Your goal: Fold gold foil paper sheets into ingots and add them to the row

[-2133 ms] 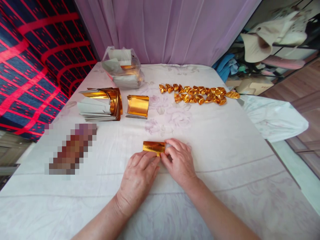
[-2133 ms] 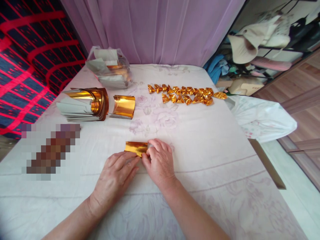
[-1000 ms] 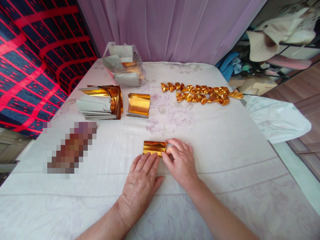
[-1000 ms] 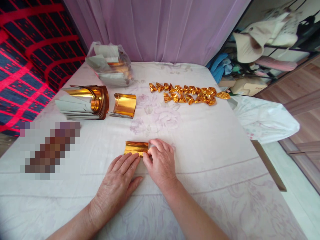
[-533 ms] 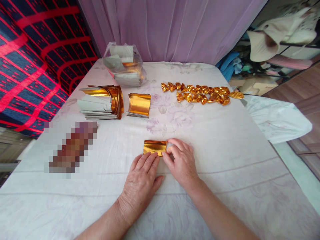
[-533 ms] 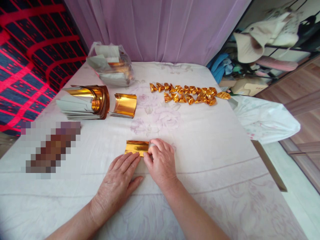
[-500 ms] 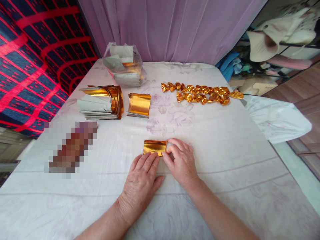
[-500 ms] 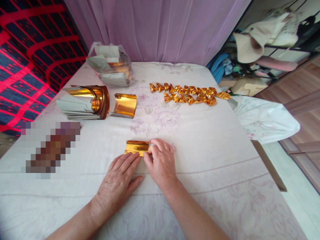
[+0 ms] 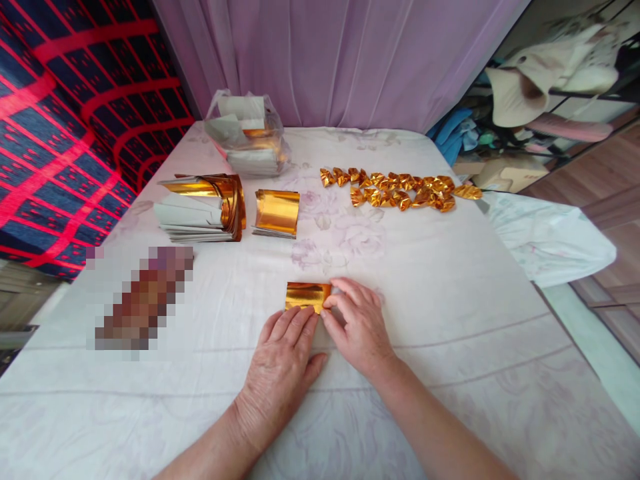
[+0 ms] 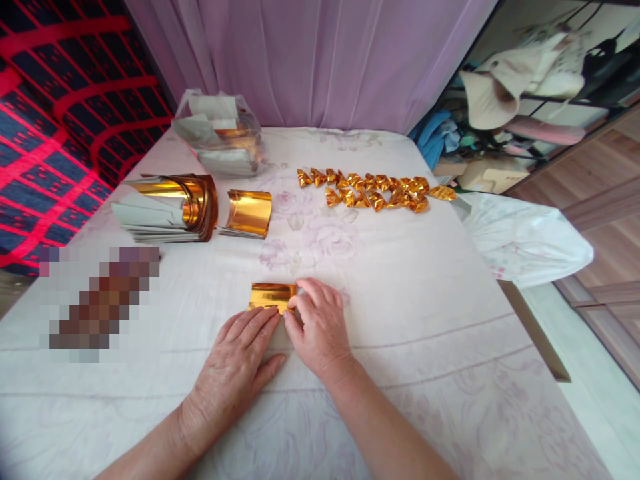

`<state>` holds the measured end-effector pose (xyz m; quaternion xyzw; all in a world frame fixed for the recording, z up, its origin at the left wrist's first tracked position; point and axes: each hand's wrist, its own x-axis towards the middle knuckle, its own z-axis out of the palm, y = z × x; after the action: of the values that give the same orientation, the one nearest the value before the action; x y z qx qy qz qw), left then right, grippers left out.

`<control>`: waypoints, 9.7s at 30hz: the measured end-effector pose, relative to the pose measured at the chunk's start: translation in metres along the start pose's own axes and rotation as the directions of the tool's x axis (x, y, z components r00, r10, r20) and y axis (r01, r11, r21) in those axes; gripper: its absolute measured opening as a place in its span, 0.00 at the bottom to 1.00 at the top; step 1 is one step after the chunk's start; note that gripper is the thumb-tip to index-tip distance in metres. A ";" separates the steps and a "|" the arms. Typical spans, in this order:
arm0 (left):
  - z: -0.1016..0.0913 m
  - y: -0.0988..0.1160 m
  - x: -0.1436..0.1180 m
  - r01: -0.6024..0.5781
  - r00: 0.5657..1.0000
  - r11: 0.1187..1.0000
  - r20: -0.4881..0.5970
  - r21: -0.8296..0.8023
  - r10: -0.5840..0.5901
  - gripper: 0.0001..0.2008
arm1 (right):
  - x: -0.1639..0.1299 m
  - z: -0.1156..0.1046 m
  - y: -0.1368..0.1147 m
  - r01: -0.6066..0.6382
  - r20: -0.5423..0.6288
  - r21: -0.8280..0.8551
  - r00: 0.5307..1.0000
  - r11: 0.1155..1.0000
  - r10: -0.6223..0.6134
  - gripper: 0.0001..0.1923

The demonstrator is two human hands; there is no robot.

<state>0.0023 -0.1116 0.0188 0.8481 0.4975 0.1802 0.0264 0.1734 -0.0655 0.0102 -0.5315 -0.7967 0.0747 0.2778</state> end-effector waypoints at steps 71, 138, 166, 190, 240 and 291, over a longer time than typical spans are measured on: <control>0.000 -0.003 0.003 0.036 0.998 0.999 0.050 0.032 -0.038 0.22 | -0.032 -0.010 -0.009 0.102 0.145 -0.278 0.987 0.955 -0.063 0.21; -0.009 -0.030 -0.011 0.010 1.000 0.990 0.017 0.140 -0.013 0.25 | -0.031 -0.009 -0.011 0.060 0.200 -0.307 0.980 0.950 0.002 0.24; -0.014 -0.026 0.001 -0.019 0.996 0.986 0.086 0.166 0.004 0.24 | -0.019 -0.004 -0.013 0.009 0.255 -0.250 0.965 0.968 0.057 0.26; -0.004 -0.047 0.027 0.142 0.989 0.985 -0.020 -0.095 -0.144 0.09 | -0.004 -0.001 0.013 0.115 0.033 -0.089 0.993 0.989 -0.112 0.11; 0.002 -0.054 0.017 0.095 0.976 0.895 -0.135 -0.435 -0.169 0.14 | -0.008 -0.006 0.016 0.111 -0.226 0.211 0.972 0.971 -0.062 0.07; 0.000 -0.024 0.009 -0.148 0.980 0.982 0.118 -0.117 0.161 0.25 | -0.007 -0.004 0.017 -0.142 -0.157 0.075 0.976 0.987 0.152 0.17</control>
<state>-0.0138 -0.0924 0.0161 0.8913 0.4169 0.1540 0.0896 0.1914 -0.0648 0.0042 -0.5843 -0.7272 0.0767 0.3520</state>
